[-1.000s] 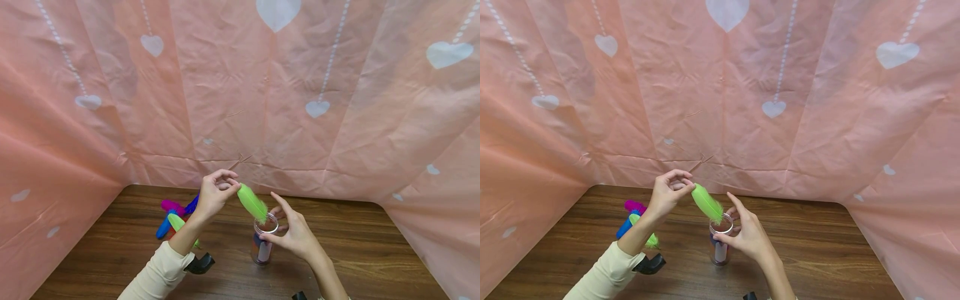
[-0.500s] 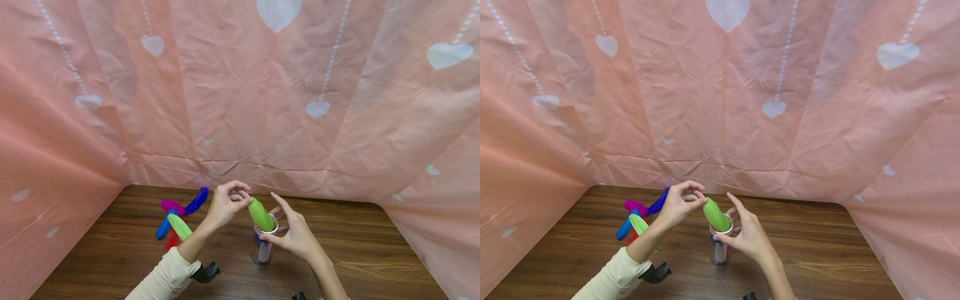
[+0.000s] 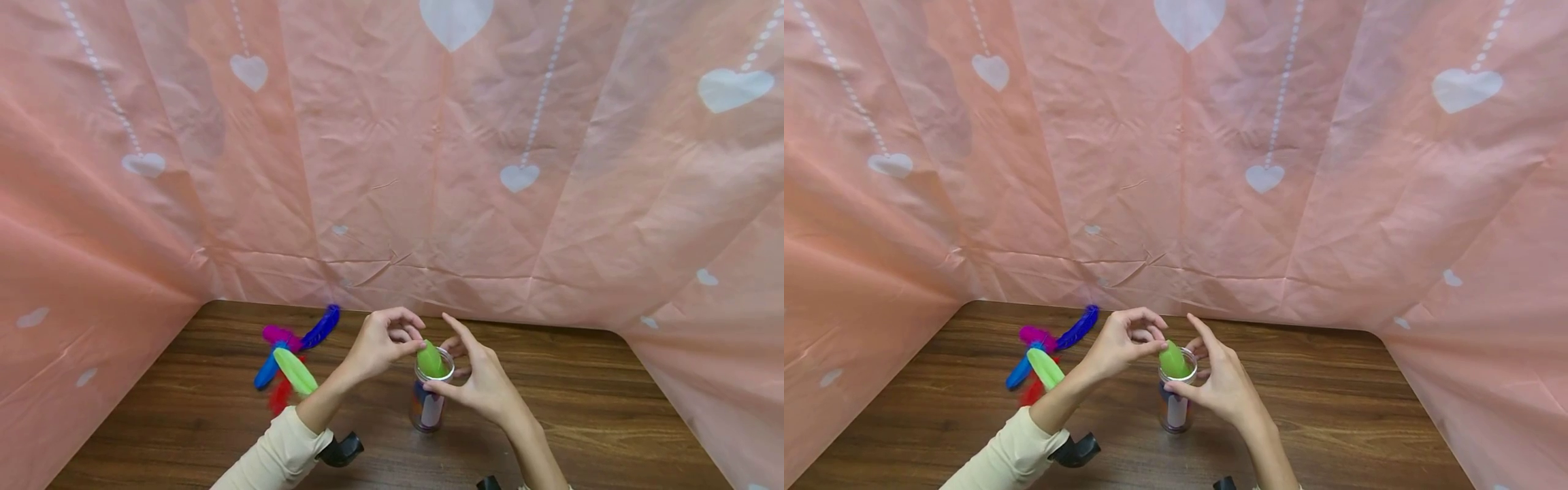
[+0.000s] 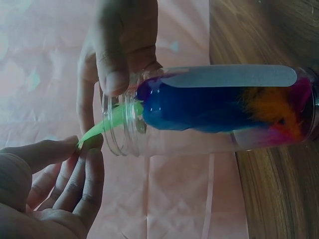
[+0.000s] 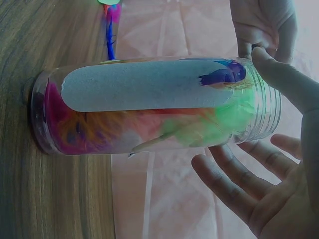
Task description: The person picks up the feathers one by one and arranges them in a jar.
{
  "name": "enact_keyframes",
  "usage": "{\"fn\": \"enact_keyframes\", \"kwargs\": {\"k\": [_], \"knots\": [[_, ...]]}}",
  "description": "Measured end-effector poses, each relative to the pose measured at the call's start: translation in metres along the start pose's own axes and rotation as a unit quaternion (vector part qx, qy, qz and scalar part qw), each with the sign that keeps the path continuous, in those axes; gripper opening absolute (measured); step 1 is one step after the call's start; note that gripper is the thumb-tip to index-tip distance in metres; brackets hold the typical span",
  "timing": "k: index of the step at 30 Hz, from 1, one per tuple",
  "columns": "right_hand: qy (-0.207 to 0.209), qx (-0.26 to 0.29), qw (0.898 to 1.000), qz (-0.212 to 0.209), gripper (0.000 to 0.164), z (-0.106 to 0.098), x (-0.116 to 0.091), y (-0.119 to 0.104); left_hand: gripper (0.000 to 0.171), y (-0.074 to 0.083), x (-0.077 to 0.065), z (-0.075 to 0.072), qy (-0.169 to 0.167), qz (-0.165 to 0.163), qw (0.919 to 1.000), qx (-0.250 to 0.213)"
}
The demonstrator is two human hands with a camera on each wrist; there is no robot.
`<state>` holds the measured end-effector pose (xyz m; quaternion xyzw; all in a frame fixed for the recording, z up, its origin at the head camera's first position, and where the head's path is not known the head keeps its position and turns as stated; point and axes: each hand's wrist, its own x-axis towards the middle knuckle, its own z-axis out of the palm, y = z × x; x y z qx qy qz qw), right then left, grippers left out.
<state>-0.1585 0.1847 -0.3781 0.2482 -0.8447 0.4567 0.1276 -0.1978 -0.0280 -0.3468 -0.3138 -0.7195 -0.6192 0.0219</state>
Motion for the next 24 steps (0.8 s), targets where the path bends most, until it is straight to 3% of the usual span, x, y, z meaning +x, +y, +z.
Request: {"fn": "enact_keyframes", "kwargs": {"k": [9, 16, 24], "knots": [[0.003, 0.001, 1.0, -0.008, 0.108, 0.0, 0.0, 0.001, 0.02, 0.0, -0.002, 0.007, -0.015, 0.026, 0.9979, 0.058], [0.0, 0.006, 1.0, -0.008, 0.108, 0.0, 0.0, 0.001, 0.02, -0.002, -0.004, 0.011, -0.014, 0.067, 0.9901, 0.123], [-0.003, 0.007, 1.0, -0.008, 0.109, 0.0, 0.0, 0.001, 0.022, -0.008, -0.006, 0.014, -0.004, 0.055, 0.9888, 0.139]]}}
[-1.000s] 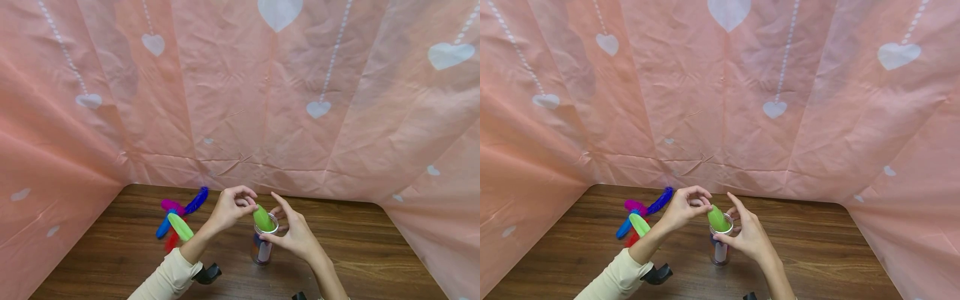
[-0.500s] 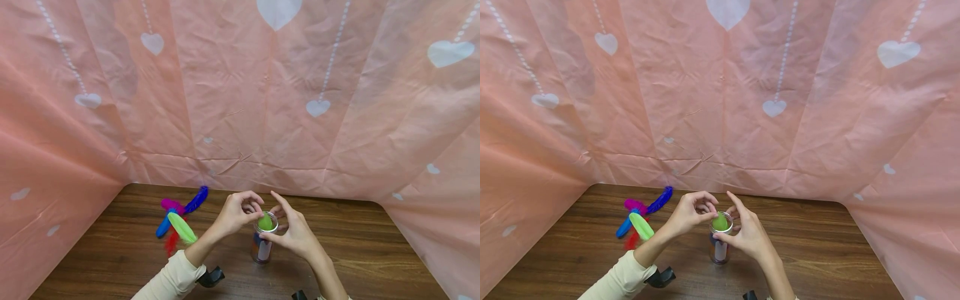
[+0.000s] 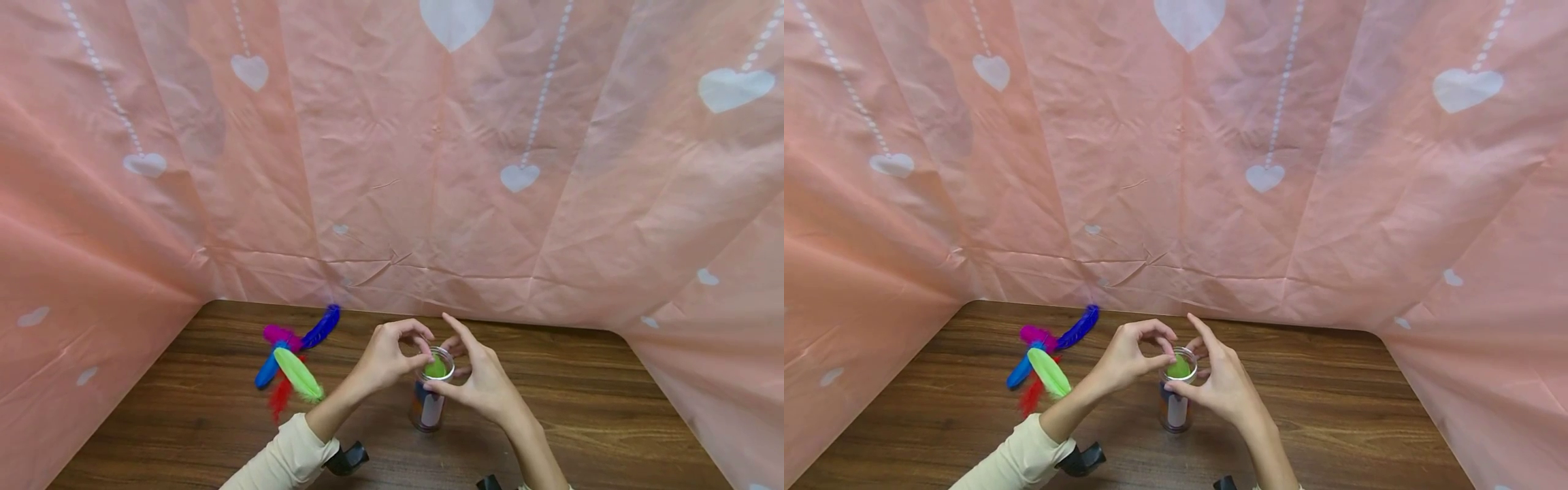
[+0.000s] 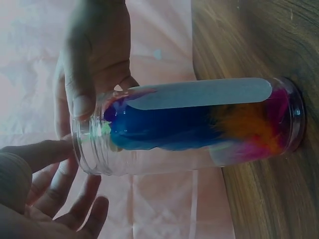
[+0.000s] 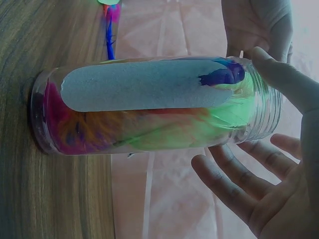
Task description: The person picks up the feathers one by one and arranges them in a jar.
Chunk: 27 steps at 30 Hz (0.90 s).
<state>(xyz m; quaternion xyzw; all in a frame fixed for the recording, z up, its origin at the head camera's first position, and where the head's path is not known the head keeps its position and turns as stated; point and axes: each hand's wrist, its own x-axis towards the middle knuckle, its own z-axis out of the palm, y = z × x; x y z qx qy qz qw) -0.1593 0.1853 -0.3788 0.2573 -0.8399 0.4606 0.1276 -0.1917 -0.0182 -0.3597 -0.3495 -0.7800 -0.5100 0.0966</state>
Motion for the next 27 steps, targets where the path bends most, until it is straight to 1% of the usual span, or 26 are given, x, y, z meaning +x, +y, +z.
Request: {"fn": "enact_keyframes", "kwargs": {"k": [4, 12, 17, 22, 27], "knots": [[0.002, 0.0, 1.0, -0.003, 0.108, 0.0005, 0.0, 0.0002, 0.022, -0.0012, -0.001, 0.0019, 0.003, -0.006, 0.9999, 0.014], [0.002, 0.0, 1.0, 0.0, 0.108, 0.0006, -0.0007, -0.0004, 0.021, -0.0018, -0.0015, 0.0039, -0.016, -0.031, 0.9992, 0.02], [0.005, -0.003, 1.0, -0.005, 0.107, 0.0015, -0.0009, 0.0001, 0.021, 0.0004, -0.0004, 0.003, -0.027, -0.048, 0.9984, 0.008], [0.003, -0.003, 1.0, -0.003, 0.108, 0.0013, -0.0016, 0.0, 0.02, -0.0004, -0.0014, 0.0017, -0.032, -0.049, 0.9983, -0.007], [0.006, 0.0, 1.0, -0.004, 0.108, 0.0015, -0.002, -0.0001, 0.019, 0.0001, -0.0033, -0.0019, -0.032, -0.047, 0.9983, -0.011]]}}
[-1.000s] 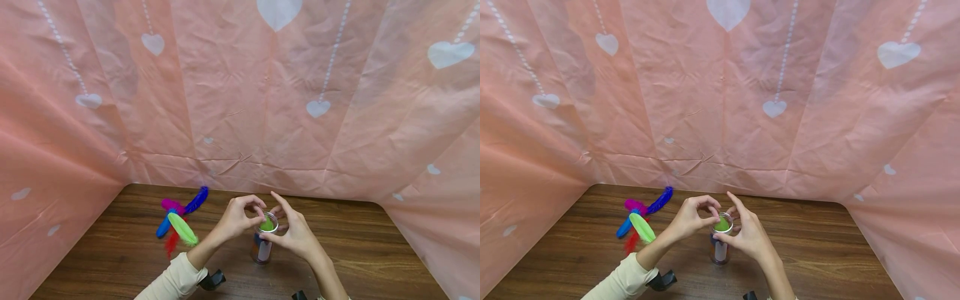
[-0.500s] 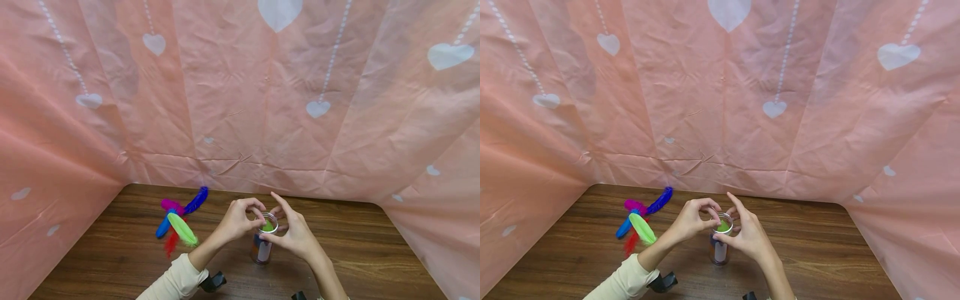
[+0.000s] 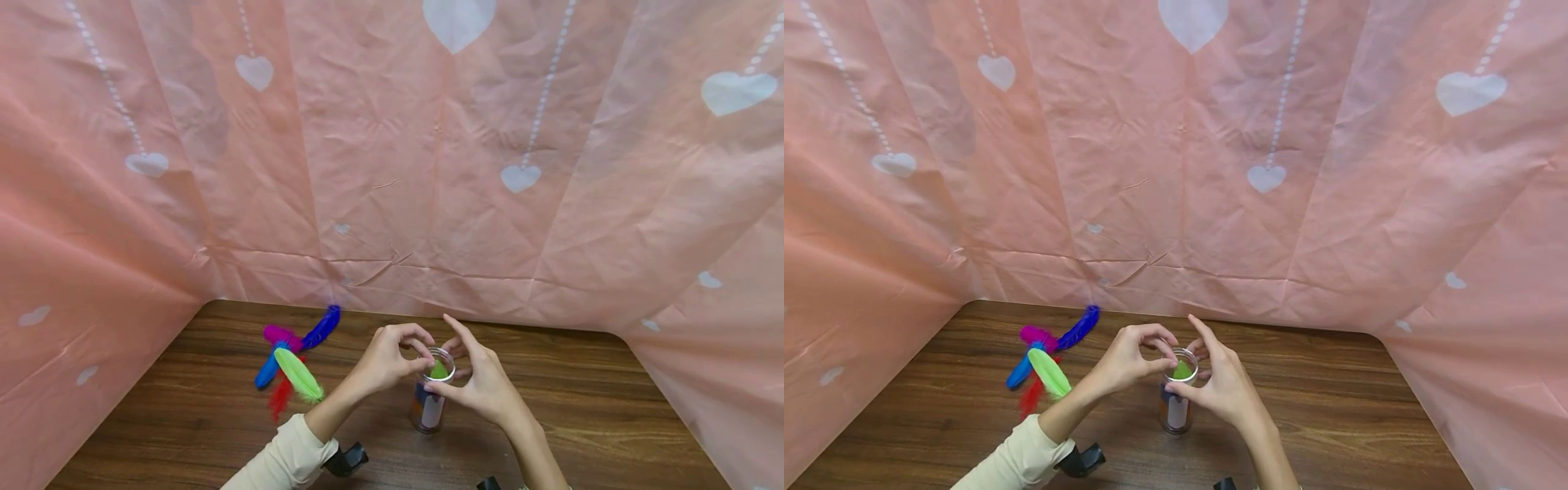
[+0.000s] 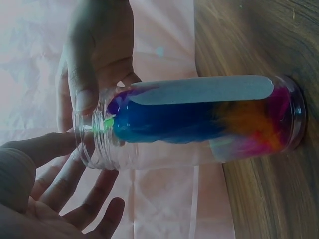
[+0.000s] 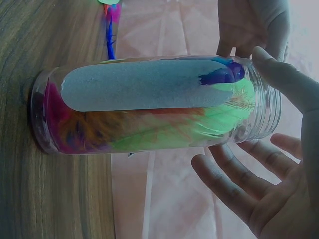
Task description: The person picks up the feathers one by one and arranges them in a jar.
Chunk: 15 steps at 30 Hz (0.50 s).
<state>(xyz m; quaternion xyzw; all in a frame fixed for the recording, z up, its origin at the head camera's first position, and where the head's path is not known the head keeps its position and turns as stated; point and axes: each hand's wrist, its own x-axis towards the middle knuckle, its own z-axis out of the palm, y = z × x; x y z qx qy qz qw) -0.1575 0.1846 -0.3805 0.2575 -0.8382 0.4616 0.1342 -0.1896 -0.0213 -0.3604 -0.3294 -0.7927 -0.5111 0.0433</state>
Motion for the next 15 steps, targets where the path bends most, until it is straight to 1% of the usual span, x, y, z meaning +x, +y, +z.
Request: {"fn": "enact_keyframes", "kwargs": {"k": [4, 12, 15], "knots": [[0.0, 0.002, 1.0, 0.003, 0.108, 0.0, 0.0, 0.0, 0.018, -0.002, -0.003, -0.005, 0.009, 0.009, 0.9999, 0.0], [0.003, 0.001, 1.0, -0.002, 0.11, 0.0, 0.0, 0.0, 0.013, -0.008, -0.008, -0.014, 0.044, 0.035, 0.9981, -0.024], [0.003, -0.001, 1.0, -0.004, 0.11, 0.001, 0.001, 0.0, 0.011, -0.01, -0.011, -0.018, 0.057, 0.036, 0.9973, -0.028]]}}
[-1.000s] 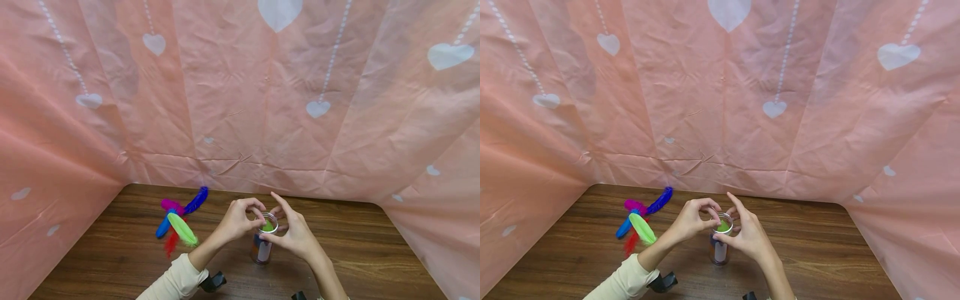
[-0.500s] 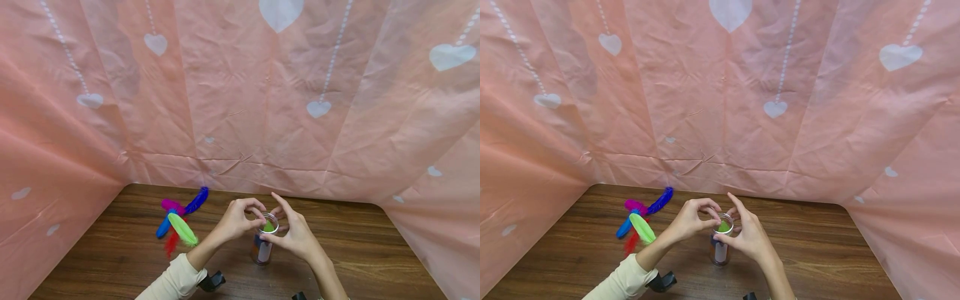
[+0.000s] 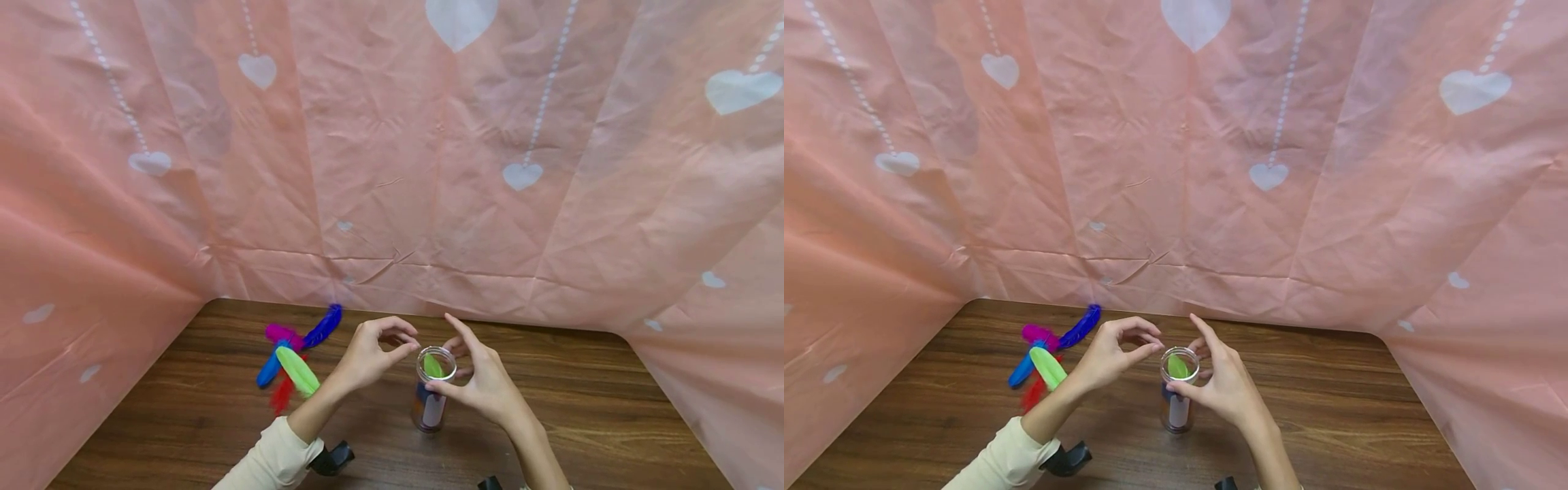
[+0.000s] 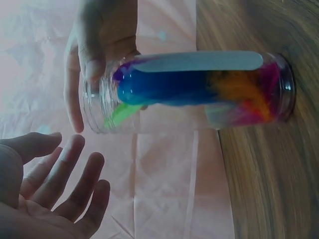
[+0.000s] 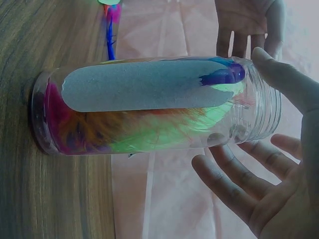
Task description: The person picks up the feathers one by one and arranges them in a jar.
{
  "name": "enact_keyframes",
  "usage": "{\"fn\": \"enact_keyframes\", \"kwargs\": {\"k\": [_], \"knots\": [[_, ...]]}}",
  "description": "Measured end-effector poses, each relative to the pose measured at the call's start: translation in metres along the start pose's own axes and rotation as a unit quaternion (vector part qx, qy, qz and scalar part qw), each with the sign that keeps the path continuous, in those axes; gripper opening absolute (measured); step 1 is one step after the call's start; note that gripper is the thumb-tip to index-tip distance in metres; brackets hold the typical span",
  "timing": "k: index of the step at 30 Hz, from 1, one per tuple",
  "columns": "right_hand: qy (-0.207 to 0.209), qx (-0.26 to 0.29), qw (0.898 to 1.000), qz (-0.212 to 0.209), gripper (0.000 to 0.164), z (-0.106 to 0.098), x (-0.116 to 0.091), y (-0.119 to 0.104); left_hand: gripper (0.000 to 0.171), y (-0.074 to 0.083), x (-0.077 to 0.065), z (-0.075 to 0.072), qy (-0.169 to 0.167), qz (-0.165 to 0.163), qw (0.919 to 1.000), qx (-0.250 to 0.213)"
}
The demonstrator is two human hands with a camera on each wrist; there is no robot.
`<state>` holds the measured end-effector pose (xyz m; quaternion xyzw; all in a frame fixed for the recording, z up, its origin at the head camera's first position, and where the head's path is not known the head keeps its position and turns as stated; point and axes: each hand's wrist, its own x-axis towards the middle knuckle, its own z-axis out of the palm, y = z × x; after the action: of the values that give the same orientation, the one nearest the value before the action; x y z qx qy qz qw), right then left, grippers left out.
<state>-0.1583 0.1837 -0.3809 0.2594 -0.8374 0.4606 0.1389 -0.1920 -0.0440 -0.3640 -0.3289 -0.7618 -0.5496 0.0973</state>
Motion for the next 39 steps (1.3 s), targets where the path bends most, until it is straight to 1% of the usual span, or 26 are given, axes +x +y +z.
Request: {"fn": "enact_keyframes", "kwargs": {"k": [5, 8, 12, 16, 19, 22, 25, 32, 36, 39], "knots": [[0.001, -0.005, 1.0, -0.004, 0.109, 0.001, 0.001, 0.0, 0.009, -0.005, -0.006, -0.007, 0.017, -0.005, 0.9998, -0.002], [0.001, -0.006, 1.0, -0.002, 0.11, 0.001, 0.002, 0.0, 0.009, -0.01, -0.011, -0.012, 0.026, -0.009, 0.9996, 0.009], [0.003, -0.009, 1.0, -0.004, 0.109, 0.001, 0.002, -0.001, 0.009, -0.02, -0.019, -0.021, 0.041, 0.003, 0.9979, 0.05], [0.004, -0.01, 1.0, -0.005, 0.107, 0.001, 0.001, -0.001, 0.012, -0.031, -0.027, -0.031, 0.068, 0.017, 0.9917, 0.108], [0.003, -0.008, 1.0, -0.002, 0.108, 0.001, 0.001, -0.001, 0.015, -0.04, -0.033, -0.04, 0.09, 0.024, 0.9822, 0.163], [0.003, -0.006, 1.0, 0.001, 0.109, 0.0, 0.0, -0.001, 0.018, -0.048, -0.037, -0.052, 0.107, 0.028, 0.9695, 0.218], [0.004, -0.005, 1.0, 0.001, 0.109, -0.001, 0.0, -0.001, 0.019, -0.057, -0.042, -0.065, 0.122, 0.018, 0.9573, 0.261], [0.005, -0.006, 1.0, 0.003, 0.109, 0.0, 0.0, 0.0, 0.019, -0.076, -0.053, -0.094, 0.154, -0.03, 0.9355, 0.316], [0.005, -0.006, 1.0, 0.003, 0.109, 0.0, 0.0, 0.0, 0.02, -0.086, -0.055, -0.109, 0.157, -0.057, 0.9255, 0.34], [0.004, -0.007, 1.0, 0.003, 0.11, 0.0, 0.0, 0.0, 0.02, -0.093, -0.054, -0.119, 0.152, -0.073, 0.921, 0.351]]}}
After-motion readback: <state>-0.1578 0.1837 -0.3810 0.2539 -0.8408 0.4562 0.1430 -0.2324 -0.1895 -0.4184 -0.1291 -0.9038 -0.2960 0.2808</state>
